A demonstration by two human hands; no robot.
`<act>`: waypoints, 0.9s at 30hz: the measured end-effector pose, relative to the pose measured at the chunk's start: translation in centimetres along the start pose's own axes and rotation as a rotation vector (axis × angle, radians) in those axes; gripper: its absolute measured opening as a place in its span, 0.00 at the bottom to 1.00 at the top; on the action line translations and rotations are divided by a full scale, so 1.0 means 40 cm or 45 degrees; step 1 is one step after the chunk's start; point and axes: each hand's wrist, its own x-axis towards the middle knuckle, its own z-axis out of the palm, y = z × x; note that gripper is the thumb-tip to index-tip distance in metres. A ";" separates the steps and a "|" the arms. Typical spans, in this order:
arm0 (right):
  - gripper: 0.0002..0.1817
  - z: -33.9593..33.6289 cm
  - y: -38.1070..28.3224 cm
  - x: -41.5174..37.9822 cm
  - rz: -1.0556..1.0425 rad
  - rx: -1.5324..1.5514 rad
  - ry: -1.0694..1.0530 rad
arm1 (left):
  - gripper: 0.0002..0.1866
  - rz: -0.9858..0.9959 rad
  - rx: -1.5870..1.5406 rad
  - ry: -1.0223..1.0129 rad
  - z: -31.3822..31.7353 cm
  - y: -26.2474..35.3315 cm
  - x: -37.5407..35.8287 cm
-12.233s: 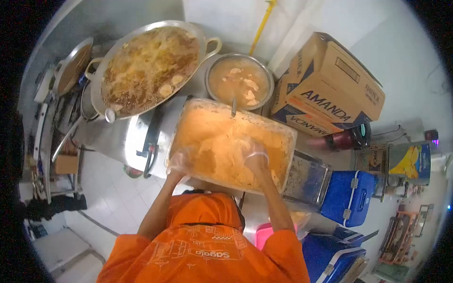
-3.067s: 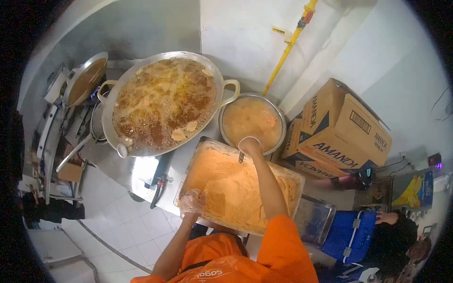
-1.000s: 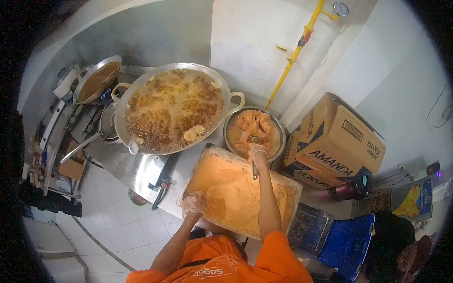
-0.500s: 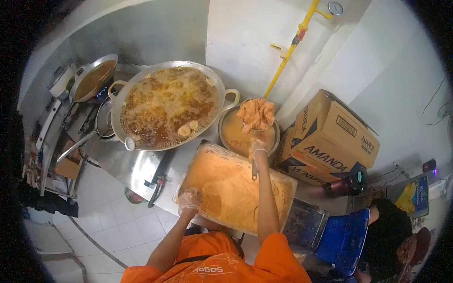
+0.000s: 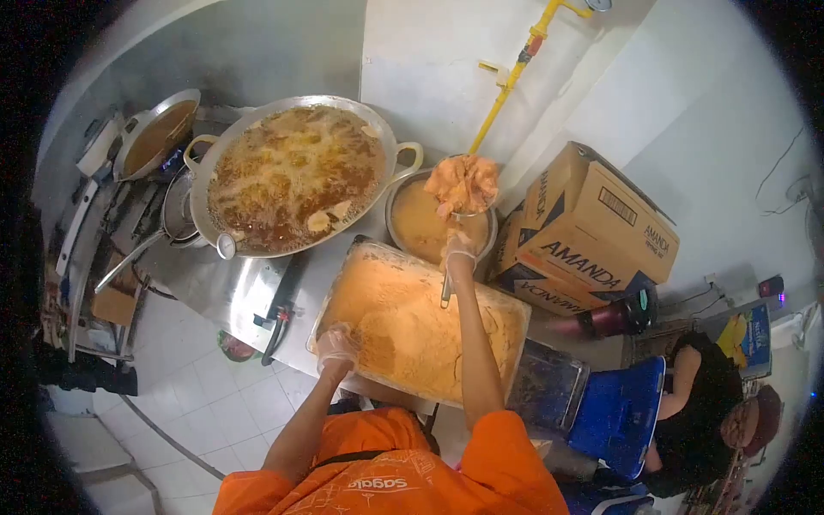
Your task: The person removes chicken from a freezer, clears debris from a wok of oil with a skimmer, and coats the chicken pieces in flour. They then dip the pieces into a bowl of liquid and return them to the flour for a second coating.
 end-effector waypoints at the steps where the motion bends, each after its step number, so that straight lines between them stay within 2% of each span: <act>1: 0.13 -0.003 0.029 0.004 -0.064 0.044 -0.004 | 0.15 -0.003 0.100 -0.009 -0.002 0.003 0.003; 5: 0.11 -0.039 0.152 -0.008 0.081 0.005 -0.062 | 0.18 -0.031 -0.088 0.010 -0.055 0.025 -0.010; 7: 0.10 -0.070 0.162 -0.081 0.005 -0.315 -0.044 | 0.22 0.095 -0.410 -0.085 -0.113 0.037 -0.007; 8: 0.10 -0.081 0.130 -0.158 0.163 -0.294 -0.079 | 0.22 0.085 -0.406 -0.098 -0.179 0.069 -0.010; 9: 0.10 -0.094 0.081 -0.257 0.331 -0.276 -0.115 | 0.25 -0.070 -0.610 -0.253 -0.256 0.127 -0.022; 10: 0.10 -0.102 0.049 -0.336 0.352 -0.288 -0.123 | 0.27 -0.231 -0.819 -0.403 -0.292 0.158 -0.023; 12: 0.10 -0.119 0.031 -0.464 0.092 -0.247 -0.103 | 0.36 -0.203 -1.743 -0.380 -0.068 0.135 0.064; 13: 0.10 -0.129 0.081 -0.486 0.109 -0.260 -0.109 | 0.41 -0.201 -2.056 -0.543 -0.065 0.142 0.079; 14: 0.12 -0.140 0.151 -0.499 -0.113 -0.406 -0.125 | 0.47 -0.199 -2.369 -0.708 -0.066 0.155 0.095; 15: 0.15 -0.148 0.201 -0.516 -0.340 -0.546 -0.140 | 0.47 -0.220 -2.373 -0.714 -0.081 0.172 0.101; 17: 0.15 -0.152 0.251 -0.572 -0.384 -0.664 -0.101 | 0.52 -0.252 -2.607 -0.664 -0.121 0.203 0.091; 18: 0.15 -0.144 0.263 -0.590 -0.448 -0.773 -0.053 | 0.52 -0.261 -2.606 -0.673 -0.097 0.194 0.094; 19: 0.21 -0.127 0.162 -0.627 -0.196 -0.710 -0.056 | 0.51 -0.338 -2.489 -0.705 -0.067 0.177 0.104; 20: 0.21 -0.128 0.183 -0.631 -0.189 -0.712 -0.053 | 0.51 -0.412 -2.370 -0.735 -0.037 0.159 0.111; 21: 0.18 -0.133 0.222 -0.632 -0.283 -0.918 -0.084 | 0.51 -0.414 -2.368 -0.741 -0.036 0.153 0.110; 22: 0.15 -0.138 0.261 -0.636 -0.374 -1.123 -0.116 | 0.47 -0.431 -2.257 -0.679 -0.036 0.148 0.104; 23: 0.15 -0.147 0.299 -0.642 -0.363 -1.122 -0.111 | 0.43 -0.447 -2.144 -0.621 -0.036 0.141 0.095; 24: 0.16 -0.158 0.338 -0.643 -0.568 -1.246 -0.107 | 0.43 -0.445 -2.138 -0.629 -0.023 0.120 0.097; 25: 0.16 -0.166 0.355 -0.648 -0.778 -1.368 -0.106 | 0.41 -0.133 -1.601 -0.477 -0.008 0.093 0.101; 26: 0.16 -0.179 0.372 -0.663 -0.772 -1.368 -0.110 | 0.39 0.148 -1.054 -0.323 0.012 0.072 0.101; 27: 0.16 -0.188 0.379 -0.670 -0.676 -1.295 -0.078 | 0.39 0.144 -1.054 -0.320 -0.044 0.077 0.085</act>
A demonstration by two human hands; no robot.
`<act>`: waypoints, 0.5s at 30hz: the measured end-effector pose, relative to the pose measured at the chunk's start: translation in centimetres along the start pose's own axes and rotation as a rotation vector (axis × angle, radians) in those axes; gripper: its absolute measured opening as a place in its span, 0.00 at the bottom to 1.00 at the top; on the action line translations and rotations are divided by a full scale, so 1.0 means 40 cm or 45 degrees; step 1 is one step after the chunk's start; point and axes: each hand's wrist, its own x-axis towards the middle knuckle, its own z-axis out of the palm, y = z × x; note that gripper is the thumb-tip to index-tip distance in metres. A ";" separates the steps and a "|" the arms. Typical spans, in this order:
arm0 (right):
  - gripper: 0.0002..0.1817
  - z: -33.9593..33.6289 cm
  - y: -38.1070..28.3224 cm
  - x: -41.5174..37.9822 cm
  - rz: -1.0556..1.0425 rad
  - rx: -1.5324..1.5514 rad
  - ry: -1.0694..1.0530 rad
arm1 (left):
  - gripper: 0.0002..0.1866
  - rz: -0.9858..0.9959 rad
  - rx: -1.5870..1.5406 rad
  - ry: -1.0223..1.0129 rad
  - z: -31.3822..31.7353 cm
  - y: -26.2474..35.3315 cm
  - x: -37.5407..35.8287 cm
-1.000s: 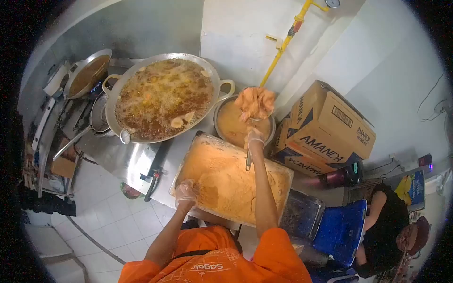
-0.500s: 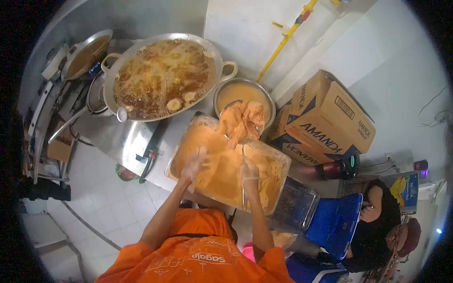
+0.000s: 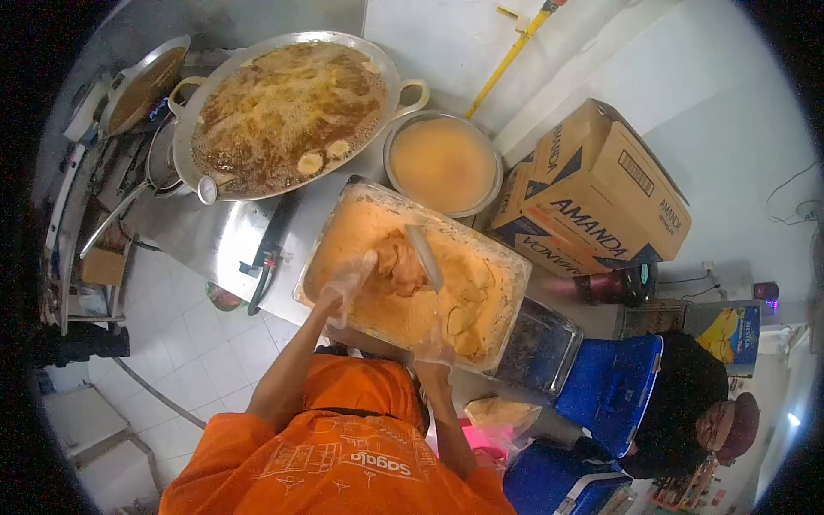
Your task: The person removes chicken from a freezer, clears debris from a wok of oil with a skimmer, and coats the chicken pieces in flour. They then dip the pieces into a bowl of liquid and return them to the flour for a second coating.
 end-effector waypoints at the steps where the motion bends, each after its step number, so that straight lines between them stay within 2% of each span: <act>1: 0.15 0.001 0.006 -0.002 0.098 0.074 -0.001 | 0.37 -0.126 0.251 -0.071 -0.053 0.098 -0.050; 2: 0.15 -0.005 0.002 0.004 0.097 0.076 -0.007 | 0.34 -0.253 0.504 -0.146 -0.084 0.152 -0.080; 3: 0.15 -0.020 -0.009 0.011 0.219 0.245 0.003 | 0.34 -0.260 0.505 -0.149 -0.083 0.120 -0.081; 4: 0.16 -0.035 -0.022 0.020 0.342 0.414 0.013 | 0.30 -0.142 0.621 0.003 -0.080 0.072 -0.084; 5: 0.16 -0.053 -0.034 0.036 0.342 0.417 0.009 | 0.25 -0.020 0.734 0.159 -0.076 0.028 -0.083; 7: 0.15 -0.082 -0.047 0.087 0.589 0.728 -0.099 | 0.23 -0.107 0.696 0.142 -0.083 0.012 -0.085; 9: 0.14 -0.053 -0.007 0.173 0.519 0.581 0.086 | 0.21 -0.192 0.649 0.138 -0.082 0.002 -0.086; 11: 0.14 -0.065 0.022 0.298 0.077 0.412 0.455 | 0.16 0.013 1.080 0.135 -0.063 -0.018 -0.096; 13: 0.21 -0.194 -0.064 0.460 0.485 0.546 0.100 | 0.14 0.056 0.990 0.260 -0.054 -0.071 -0.090; 15: 0.20 -0.172 -0.005 0.597 0.385 0.337 0.178 | 0.13 0.112 0.905 0.376 -0.056 -0.071 -0.087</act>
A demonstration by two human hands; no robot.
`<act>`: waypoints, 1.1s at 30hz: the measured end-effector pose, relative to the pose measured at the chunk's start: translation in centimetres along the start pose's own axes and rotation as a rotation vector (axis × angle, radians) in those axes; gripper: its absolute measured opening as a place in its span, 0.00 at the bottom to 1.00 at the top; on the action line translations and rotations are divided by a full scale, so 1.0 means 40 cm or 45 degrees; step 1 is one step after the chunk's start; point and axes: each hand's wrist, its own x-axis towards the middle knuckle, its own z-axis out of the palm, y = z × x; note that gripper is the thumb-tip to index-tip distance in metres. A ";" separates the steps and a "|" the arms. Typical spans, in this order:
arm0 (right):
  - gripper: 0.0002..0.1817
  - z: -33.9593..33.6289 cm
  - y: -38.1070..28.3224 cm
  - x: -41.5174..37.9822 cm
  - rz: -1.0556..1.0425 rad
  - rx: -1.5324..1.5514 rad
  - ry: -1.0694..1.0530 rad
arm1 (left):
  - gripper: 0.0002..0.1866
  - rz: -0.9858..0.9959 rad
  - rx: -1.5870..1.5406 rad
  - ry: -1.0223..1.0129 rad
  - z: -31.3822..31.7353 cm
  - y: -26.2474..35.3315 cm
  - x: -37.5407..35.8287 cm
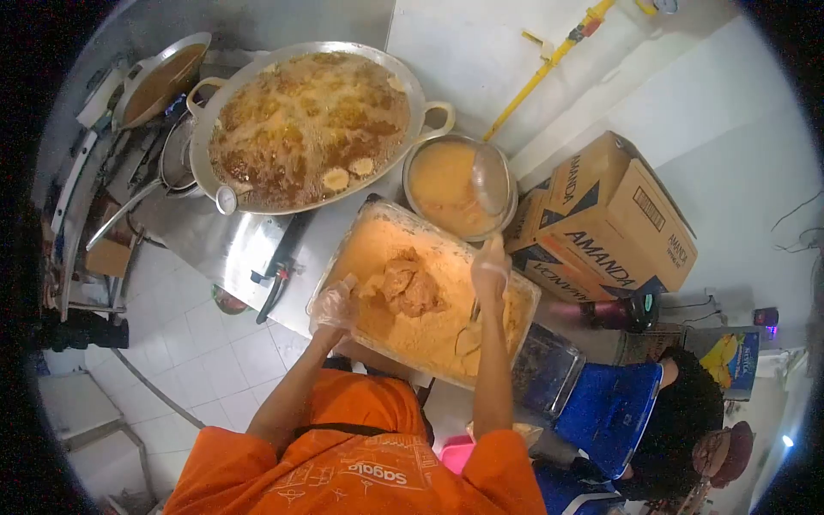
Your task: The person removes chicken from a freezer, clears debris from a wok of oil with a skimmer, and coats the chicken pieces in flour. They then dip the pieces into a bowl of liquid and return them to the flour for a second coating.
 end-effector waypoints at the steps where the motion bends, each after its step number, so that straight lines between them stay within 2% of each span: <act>1: 0.19 0.000 -0.005 0.062 -0.005 -0.183 -0.084 | 0.12 -0.039 0.008 -0.051 -0.018 0.011 0.004; 2: 0.18 -0.002 -0.007 0.117 -0.009 -0.368 -0.166 | 0.12 -0.077 0.015 -0.101 -0.028 0.022 0.010; 3: 0.18 0.016 0.018 0.174 -0.013 -0.366 -0.151 | 0.12 -0.066 0.013 -0.090 -0.025 0.023 0.015; 5: 0.16 0.081 0.118 0.267 -0.097 -0.825 0.109 | 0.12 -0.100 -0.011 -0.116 -0.010 0.011 0.011; 6: 0.16 0.092 0.154 0.287 -0.095 -0.824 0.118 | 0.12 -0.092 -0.011 -0.112 0.002 0.004 0.002; 8: 0.12 0.106 0.213 0.314 -0.353 -0.858 0.020 | 0.13 0.043 0.177 0.018 0.021 -0.008 -0.009; 9: 0.12 0.110 0.234 0.325 -0.358 -0.855 0.021 | 0.13 0.039 0.178 0.022 0.022 -0.008 0.000; 11: 0.10 0.116 0.277 0.347 -0.427 -0.883 -0.279 | 0.13 -0.101 -0.026 -0.036 0.027 -0.006 0.011; 12: 0.10 0.147 0.336 0.371 -0.440 -0.884 -0.288 | 0.13 -0.116 -0.028 -0.034 0.034 -0.007 0.004; 14: 0.10 0.197 0.483 0.442 -0.650 -0.960 -0.567 | 0.11 -0.035 -0.100 0.238 0.051 -0.009 -0.009; 15: 0.12 0.148 0.533 0.490 -1.374 -1.652 -0.860 | 0.11 -0.043 -0.100 0.244 0.057 -0.010 -0.005; 16: 0.12 0.147 0.497 0.492 -1.383 -1.651 -0.859 | 0.10 -0.098 -0.072 0.184 0.062 -0.010 0.000; 18: 0.08 0.131 0.418 0.496 -1.163 -1.436 -1.382 | 0.10 -0.159 -0.043 0.130 0.056 -0.006 0.005; 19: 0.08 0.116 0.405 0.493 -1.172 -1.434 -1.382 | 0.11 -0.126 -0.062 0.131 0.036 0.005 0.003; 22: 0.08 0.052 0.387 0.445 -0.235 -0.152 -1.268 | 0.11 -0.085 -0.074 0.144 0.016 0.013 0.009; 23: 0.08 0.034 0.357 0.420 0.105 0.121 -1.292 | 0.12 -0.075 -0.072 0.148 0.018 0.013 0.006; 24: 0.08 0.034 0.347 0.409 0.102 0.123 -1.295 | 0.12 -0.078 -0.069 0.149 0.028 0.008 0.000; 26: 0.11 0.030 0.329 0.390 0.355 0.388 -1.139 | 0.11 -0.033 0.034 0.244 0.048 -0.004 -0.008; 28: 0.12 0.076 0.407 0.420 0.314 0.330 -1.170 | 0.12 -0.067 -0.008 0.166 0.011 0.022 -0.001; 29: 0.16 0.093 0.440 0.433 0.268 0.265 -1.203 | 0.12 -0.106 -0.053 0.091 -0.003 0.032 0.004; 32: 0.17 0.055 0.261 0.354 0.297 0.092 -1.047 | 0.13 -0.117 0.063 -0.017 0.013 0.015 0.008; 33: 0.16 0.079 0.264 0.350 0.153 0.177 -1.010 | 0.13 -0.108 0.066 -0.024 0.027 0.009 0.004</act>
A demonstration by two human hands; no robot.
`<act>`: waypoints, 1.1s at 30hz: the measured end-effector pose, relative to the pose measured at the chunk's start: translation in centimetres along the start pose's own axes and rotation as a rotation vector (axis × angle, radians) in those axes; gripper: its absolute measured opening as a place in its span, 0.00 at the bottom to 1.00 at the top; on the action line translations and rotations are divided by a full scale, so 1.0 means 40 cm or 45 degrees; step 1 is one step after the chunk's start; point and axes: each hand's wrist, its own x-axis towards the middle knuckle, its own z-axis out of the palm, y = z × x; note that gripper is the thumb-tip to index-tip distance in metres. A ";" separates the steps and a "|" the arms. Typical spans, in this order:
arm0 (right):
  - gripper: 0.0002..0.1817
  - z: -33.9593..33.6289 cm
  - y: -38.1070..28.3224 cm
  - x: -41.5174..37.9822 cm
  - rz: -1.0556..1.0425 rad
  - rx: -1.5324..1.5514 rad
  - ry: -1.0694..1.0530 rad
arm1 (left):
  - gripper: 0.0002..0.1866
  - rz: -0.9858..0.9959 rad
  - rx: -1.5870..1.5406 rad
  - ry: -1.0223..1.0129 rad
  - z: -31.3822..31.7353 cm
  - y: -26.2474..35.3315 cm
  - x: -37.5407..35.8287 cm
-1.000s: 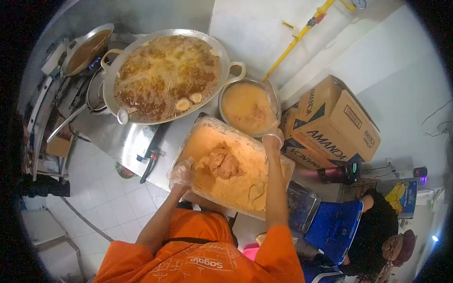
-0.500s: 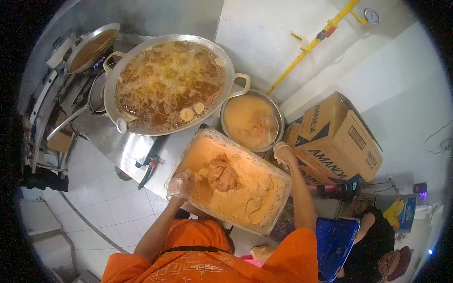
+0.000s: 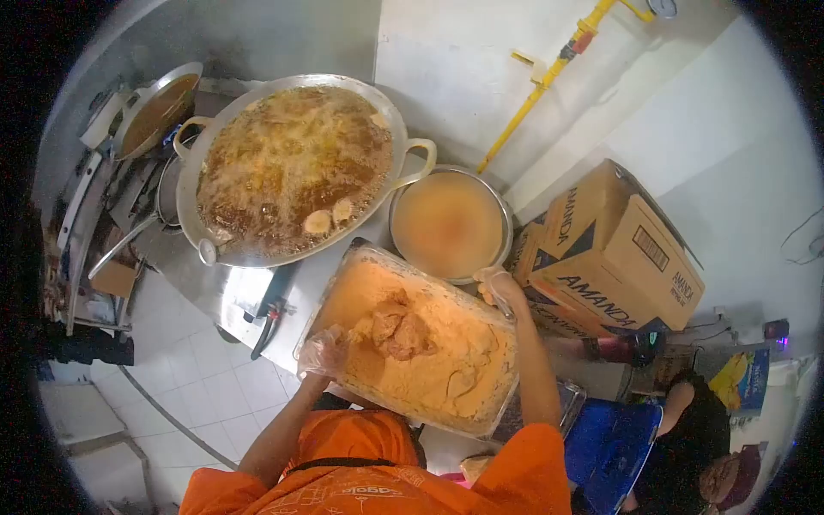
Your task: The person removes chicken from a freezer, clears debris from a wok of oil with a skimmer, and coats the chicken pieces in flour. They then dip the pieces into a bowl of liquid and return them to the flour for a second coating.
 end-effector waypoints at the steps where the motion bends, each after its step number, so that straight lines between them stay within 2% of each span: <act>1: 0.16 0.001 0.010 0.005 0.005 0.008 0.006 | 0.14 -0.001 -0.057 0.026 0.014 -0.005 -0.001; 4: 0.16 -0.001 -0.007 0.027 0.031 0.225 -0.101 | 0.14 -0.010 -0.087 0.037 0.006 -0.004 0.010; 6: 0.17 -0.015 -0.012 0.027 0.030 -0.011 -0.109 | 0.14 -0.025 -0.071 0.012 0.007 0.001 0.004; 7: 0.17 -0.014 -0.004 0.018 0.037 -0.003 -0.103 | 0.14 -0.007 -0.114 0.022 0.017 -0.007 0.000; 9: 0.20 -0.006 -0.006 0.014 -0.113 -0.185 -0.095 | 0.13 0.027 -0.142 0.039 0.032 -0.021 0.004; 10: 0.20 0.010 0.058 0.070 -0.122 -0.177 -0.087 | 0.13 0.029 -0.115 0.117 0.045 -0.027 0.004; 12: 0.22 0.049 0.254 0.228 -0.334 -0.400 0.059 | 0.12 0.018 -0.097 0.202 0.041 -0.011 0.009; 15: 0.21 0.047 -0.114 -0.025 0.268 -0.130 -0.116 | 0.13 0.001 -0.085 0.093 0.003 0.014 0.004; 16: 0.21 0.062 -0.052 0.025 0.257 -0.124 -0.115 | 0.14 -0.027 -0.042 0.104 0.018 0.008 0.001; 18: 0.25 0.103 0.108 0.165 -0.057 0.300 0.002 | 0.14 -0.067 0.001 0.129 0.036 -0.007 0.018; 19: 0.25 0.109 0.120 0.189 -0.055 0.296 -0.009 | 0.14 -0.023 -0.060 0.147 0.043 -0.012 0.015; 20: 0.25 0.115 0.125 0.208 -0.180 0.264 -0.065 | 0.14 0.025 -0.116 0.161 0.045 -0.017 0.011; 21: 0.25 0.124 0.121 0.223 -0.311 0.238 -0.115 | 0.14 0.025 -0.106 0.162 0.032 -0.009 0.009; 22: 0.25 0.132 0.083 0.196 -0.318 0.248 -0.119 | 0.15 -0.018 -0.051 0.134 0.009 0.008 0.004; 24: 0.16 0.115 -0.043 0.102 0.132 0.297 0.035 | 0.16 -0.069 -0.002 0.124 -0.003 0.017 0.015; 25: 0.16 0.119 -0.046 0.101 0.184 0.333 0.078 | 0.15 -0.042 -0.031 0.104 -0.001 0.015 0.011; 27: 0.16 0.149 -0.001 0.134 0.133 0.441 0.158 | 0.14 -0.002 -0.054 0.098 0.008 0.009 0.015; 30: 0.16 0.184 0.051 0.221 0.112 0.541 0.257 | 0.14 -0.081 0.063 0.051 0.023 0.003 0.017; 33: 0.16 0.186 0.063 0.281 0.184 0.568 0.281 | 0.15 0.052 -0.008 0.162 0.006 0.011 0.009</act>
